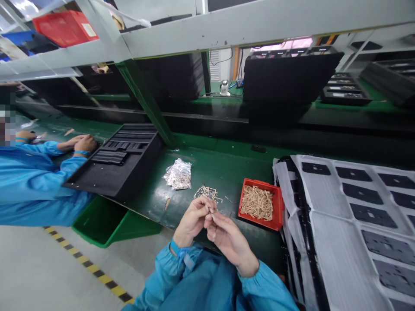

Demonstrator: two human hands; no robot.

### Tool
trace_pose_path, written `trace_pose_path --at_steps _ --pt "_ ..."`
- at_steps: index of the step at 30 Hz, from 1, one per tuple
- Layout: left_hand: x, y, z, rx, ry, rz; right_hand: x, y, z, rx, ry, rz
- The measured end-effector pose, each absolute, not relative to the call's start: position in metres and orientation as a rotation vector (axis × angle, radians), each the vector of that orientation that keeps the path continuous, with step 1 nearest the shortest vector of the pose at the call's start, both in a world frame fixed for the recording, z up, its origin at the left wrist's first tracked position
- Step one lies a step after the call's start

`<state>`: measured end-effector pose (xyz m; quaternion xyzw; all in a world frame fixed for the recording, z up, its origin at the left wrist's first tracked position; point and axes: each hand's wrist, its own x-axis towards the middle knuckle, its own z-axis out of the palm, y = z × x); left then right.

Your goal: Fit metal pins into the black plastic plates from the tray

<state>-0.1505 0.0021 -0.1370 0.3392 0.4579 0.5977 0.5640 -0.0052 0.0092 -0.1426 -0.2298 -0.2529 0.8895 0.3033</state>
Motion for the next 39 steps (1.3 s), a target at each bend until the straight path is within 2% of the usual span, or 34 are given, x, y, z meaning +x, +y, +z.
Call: trace_pose_path --at_steps 4,9,16,21,27,34,39 --pt "-0.143 -0.003 -0.118 0.893 1.187 1.499 0.001 0.008 -0.129 -0.720 -0.717 2.177" --pt "-0.127 -0.021 -0.097 1.062 1.471 1.895 0.020 0.007 -0.119 -0.880 -0.900 1.758" --pt "-0.095 -0.010 -0.080 1.246 1.311 1.565 0.040 -0.002 -0.103 -0.902 -1.265 1.225" --pt "-0.088 0.014 -0.086 0.907 1.126 1.641 0.053 0.000 -0.108 -0.908 -1.389 1.064" --pt "-0.098 0.038 -0.072 0.661 0.912 1.732 0.065 0.026 -0.131 -1.114 -1.182 1.129" --pt "-0.087 0.039 -0.065 0.981 0.784 1.880 0.053 0.005 -0.083 -0.750 -1.027 1.828" --pt "-0.080 0.039 -0.059 1.046 0.760 1.862 0.051 -0.002 -0.066 -0.634 -0.874 1.947"
